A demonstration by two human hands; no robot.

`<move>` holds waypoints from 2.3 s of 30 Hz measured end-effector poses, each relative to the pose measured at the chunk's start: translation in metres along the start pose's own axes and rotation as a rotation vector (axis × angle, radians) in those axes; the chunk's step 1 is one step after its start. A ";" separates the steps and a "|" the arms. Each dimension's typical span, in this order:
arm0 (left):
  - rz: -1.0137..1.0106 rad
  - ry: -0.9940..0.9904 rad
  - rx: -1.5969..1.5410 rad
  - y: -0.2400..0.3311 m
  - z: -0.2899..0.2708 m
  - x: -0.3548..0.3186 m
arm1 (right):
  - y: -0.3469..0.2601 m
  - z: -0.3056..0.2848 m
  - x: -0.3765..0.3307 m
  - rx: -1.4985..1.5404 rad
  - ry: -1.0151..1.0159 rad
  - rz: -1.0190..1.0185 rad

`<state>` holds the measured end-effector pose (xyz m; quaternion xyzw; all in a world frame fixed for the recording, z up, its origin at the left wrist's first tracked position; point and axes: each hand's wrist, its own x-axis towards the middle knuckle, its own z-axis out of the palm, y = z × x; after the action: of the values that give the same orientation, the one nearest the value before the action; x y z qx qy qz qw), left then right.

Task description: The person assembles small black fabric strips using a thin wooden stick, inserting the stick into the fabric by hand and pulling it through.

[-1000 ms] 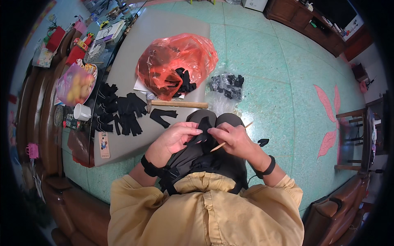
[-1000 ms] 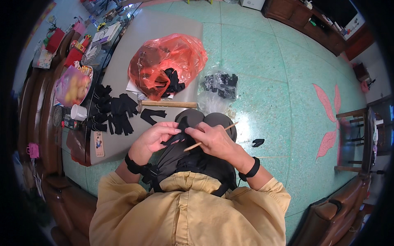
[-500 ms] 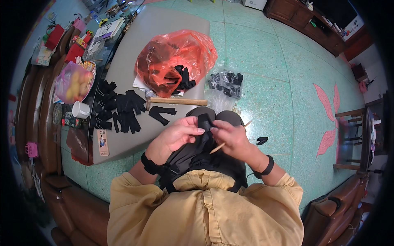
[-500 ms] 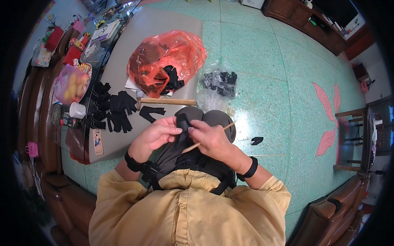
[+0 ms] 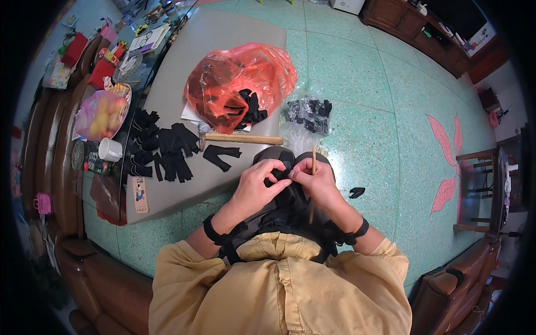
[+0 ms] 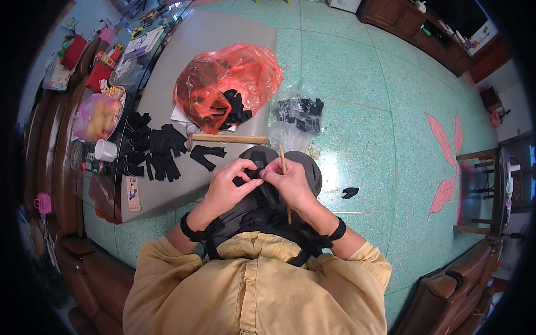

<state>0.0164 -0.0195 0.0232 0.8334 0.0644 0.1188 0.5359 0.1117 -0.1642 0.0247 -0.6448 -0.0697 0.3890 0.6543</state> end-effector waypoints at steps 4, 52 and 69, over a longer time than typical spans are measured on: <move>0.177 0.045 0.110 -0.006 0.005 0.000 | 0.002 0.001 0.001 -0.013 0.047 -0.002; -0.482 -0.361 -0.732 -0.027 -0.012 0.009 | 0.004 -0.006 0.017 -0.216 -0.186 -0.201; -0.345 -0.205 -0.656 -0.033 0.000 0.000 | 0.016 -0.012 0.009 -0.079 -0.314 0.153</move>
<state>0.0170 -0.0053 -0.0071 0.6021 0.1083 -0.0428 0.7899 0.1180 -0.1701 0.0053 -0.6048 -0.1368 0.5303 0.5782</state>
